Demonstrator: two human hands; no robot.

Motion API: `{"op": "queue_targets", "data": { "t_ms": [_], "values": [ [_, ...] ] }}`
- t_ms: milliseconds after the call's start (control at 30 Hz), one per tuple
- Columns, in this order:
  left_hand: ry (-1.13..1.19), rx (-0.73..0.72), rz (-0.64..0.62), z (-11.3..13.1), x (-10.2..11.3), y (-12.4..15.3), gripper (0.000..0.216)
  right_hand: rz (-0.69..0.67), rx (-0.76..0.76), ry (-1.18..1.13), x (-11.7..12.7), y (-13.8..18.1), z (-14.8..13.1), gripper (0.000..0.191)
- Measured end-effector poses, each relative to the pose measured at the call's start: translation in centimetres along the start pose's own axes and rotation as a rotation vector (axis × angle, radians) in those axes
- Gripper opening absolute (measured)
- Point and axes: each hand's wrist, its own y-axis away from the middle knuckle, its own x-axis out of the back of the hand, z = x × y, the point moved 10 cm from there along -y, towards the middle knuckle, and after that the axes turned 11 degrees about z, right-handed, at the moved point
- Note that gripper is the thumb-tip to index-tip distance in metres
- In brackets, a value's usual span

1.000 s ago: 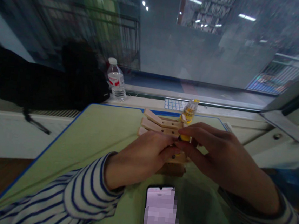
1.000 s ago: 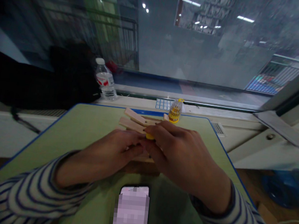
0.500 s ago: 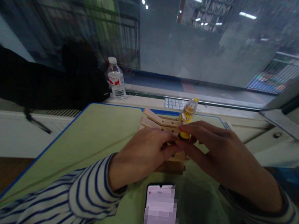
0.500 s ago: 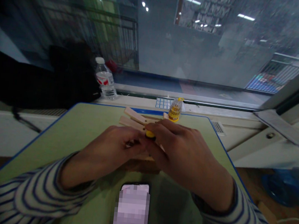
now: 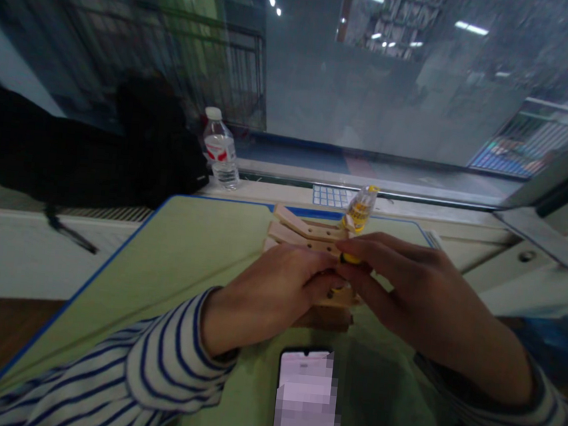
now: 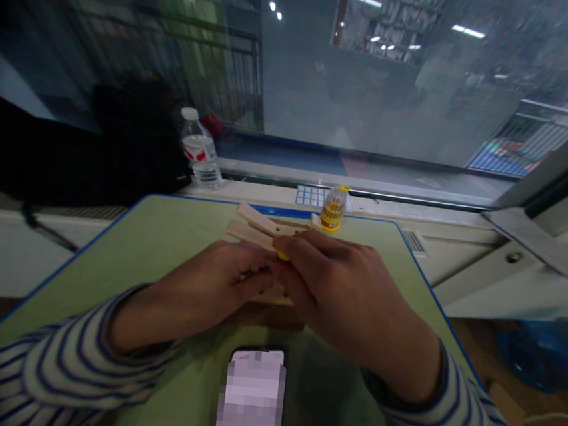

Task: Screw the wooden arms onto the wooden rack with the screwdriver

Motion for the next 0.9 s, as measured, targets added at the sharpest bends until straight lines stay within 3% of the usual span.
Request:
{"op": "queue_targets", "data": {
  "t_ms": [267,500,900],
  "values": [
    [0.053,-0.038,-0.015,0.8,0.2,-0.1,0.020,0.007,-0.011,0.022,0.2,0.3,0.0,0.023],
    [-0.038,0.045,0.001,0.0,0.2,-0.2,0.015,-0.002,-0.016,0.010,0.2,0.2,0.0,0.025],
    [-0.039,0.026,0.014,-0.3,0.1,0.0,0.013,-0.003,0.034,-0.050,0.1,0.2,-0.6,0.027]
  ]
}}
